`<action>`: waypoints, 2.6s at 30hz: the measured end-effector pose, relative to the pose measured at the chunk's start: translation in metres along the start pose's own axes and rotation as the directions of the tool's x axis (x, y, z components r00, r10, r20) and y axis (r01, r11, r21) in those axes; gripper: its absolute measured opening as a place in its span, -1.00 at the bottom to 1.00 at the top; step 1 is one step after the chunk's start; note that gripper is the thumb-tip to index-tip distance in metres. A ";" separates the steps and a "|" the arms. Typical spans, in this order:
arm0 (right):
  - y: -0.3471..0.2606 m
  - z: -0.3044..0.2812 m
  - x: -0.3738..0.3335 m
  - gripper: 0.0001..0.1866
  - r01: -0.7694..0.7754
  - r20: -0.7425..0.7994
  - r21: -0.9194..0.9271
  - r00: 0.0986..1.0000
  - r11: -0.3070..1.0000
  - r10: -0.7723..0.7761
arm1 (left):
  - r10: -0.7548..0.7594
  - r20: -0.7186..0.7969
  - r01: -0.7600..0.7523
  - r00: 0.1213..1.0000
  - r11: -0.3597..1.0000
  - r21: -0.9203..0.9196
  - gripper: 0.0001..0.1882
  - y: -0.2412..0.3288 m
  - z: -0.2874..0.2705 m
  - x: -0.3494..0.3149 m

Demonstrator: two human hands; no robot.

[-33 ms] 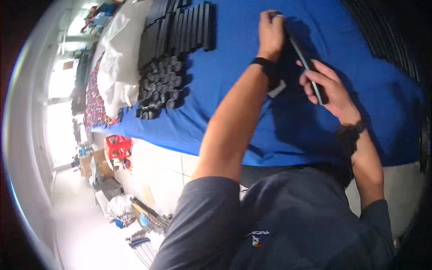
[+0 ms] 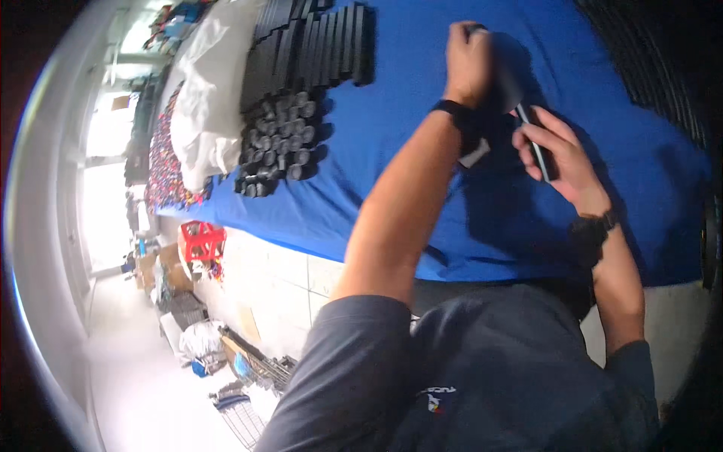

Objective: The person repeatedly picks up a black cylindrical pole and a small circular cap, then fits the cap onto the pole's end. They place the assembled unit on a growing stack on the right side of the table. The process is repeated multiple times with consistent hand motions.

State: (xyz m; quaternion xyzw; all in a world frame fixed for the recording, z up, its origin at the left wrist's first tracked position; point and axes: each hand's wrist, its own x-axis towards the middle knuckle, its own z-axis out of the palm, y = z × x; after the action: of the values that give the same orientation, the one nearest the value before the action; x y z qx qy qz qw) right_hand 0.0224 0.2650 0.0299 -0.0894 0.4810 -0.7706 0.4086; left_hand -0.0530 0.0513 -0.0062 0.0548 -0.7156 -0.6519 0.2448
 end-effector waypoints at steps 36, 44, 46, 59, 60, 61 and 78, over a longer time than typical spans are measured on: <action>-0.035 0.024 -0.038 -0.51 -0.343 -0.062 0.090 0.935 0.935 0.349 | -0.199 0.433 0.389 0.879 0.824 -0.412 -0.66 0.031 -0.032 -0.018; -0.040 0.030 -0.032 -0.48 -0.401 -0.203 -0.084 0.903 0.912 0.378 | -0.197 0.344 0.309 0.918 0.899 -0.310 -0.66 0.032 -0.032 -0.021; -0.039 0.029 -0.032 -0.48 -0.404 -0.225 -0.112 0.900 0.908 0.373 | -0.186 0.348 0.303 0.919 0.898 -0.320 -0.67 0.030 -0.032 -0.021; -0.059 0.012 -0.029 -0.49 -0.381 -0.069 0.215 0.912 0.899 0.403 | -0.379 0.329 0.447 0.865 0.879 -0.165 -0.84 0.053 -0.043 -0.009; -0.056 0.002 -0.026 -0.51 -0.418 0.111 0.229 0.908 0.879 0.403 | -0.252 0.263 0.314 0.931 0.921 -0.229 -0.85 0.034 -0.038 -0.011; -0.047 -0.003 -0.024 -0.51 -0.408 0.079 0.126 0.913 0.904 0.401 | -0.268 0.239 0.328 0.933 0.908 -0.260 -0.85 0.034 -0.038 -0.010; -0.048 -0.005 -0.031 -0.59 -0.042 -0.045 -0.561 0.999 0.827 0.020 | -0.304 0.270 0.386 0.914 0.855 -0.345 -0.80 0.033 -0.029 -0.019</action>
State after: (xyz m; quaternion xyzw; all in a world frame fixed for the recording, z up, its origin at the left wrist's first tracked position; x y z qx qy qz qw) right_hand 0.0136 0.3003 0.0738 -0.1833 0.6952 -0.5900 0.3674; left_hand -0.0160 0.0370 0.0213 0.0652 -0.5705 -0.8169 0.0541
